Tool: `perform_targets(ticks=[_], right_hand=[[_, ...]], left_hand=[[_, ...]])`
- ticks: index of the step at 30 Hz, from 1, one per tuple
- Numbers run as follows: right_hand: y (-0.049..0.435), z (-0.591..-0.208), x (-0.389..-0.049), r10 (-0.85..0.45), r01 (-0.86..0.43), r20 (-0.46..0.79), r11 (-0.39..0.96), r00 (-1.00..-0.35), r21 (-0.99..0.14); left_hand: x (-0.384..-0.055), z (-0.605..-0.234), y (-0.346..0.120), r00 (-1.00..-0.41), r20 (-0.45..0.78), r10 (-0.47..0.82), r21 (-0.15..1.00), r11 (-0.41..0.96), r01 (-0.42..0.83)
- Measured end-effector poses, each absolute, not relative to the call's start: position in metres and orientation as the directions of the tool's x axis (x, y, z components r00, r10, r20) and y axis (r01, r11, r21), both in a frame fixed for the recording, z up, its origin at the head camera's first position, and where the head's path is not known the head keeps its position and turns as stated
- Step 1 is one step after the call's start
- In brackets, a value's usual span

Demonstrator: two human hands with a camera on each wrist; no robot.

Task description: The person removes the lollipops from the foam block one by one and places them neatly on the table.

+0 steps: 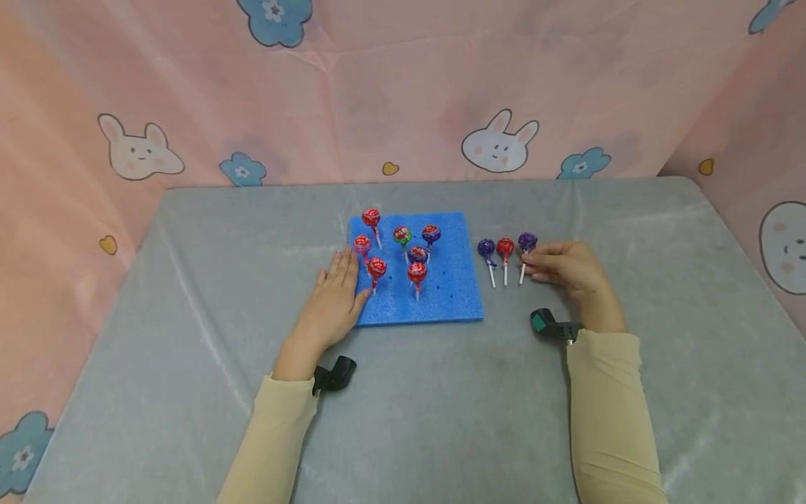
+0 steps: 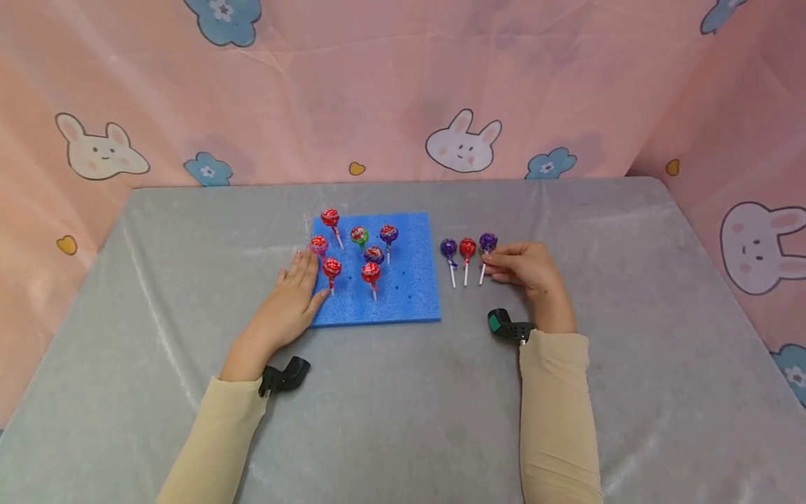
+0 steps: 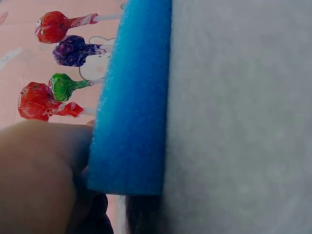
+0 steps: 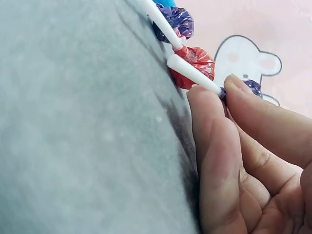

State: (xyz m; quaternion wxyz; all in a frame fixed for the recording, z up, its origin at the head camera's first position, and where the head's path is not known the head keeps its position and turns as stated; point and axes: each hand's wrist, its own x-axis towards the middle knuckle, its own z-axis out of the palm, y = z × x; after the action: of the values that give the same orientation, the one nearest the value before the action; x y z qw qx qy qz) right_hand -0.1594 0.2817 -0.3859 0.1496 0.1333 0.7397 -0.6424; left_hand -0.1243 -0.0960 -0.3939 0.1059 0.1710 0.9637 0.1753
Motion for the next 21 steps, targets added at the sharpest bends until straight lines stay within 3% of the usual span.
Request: perform_targets(ticks=[21], right_hand=[[0.2773,-0.3818,-0.16,0.076,0.48,-0.478,0.269,-0.875,-0.835]], left_hand=[[-0.1242,-0.393,-0.096,-0.917,-0.151,0.369,0.367,0.882,0.294]])
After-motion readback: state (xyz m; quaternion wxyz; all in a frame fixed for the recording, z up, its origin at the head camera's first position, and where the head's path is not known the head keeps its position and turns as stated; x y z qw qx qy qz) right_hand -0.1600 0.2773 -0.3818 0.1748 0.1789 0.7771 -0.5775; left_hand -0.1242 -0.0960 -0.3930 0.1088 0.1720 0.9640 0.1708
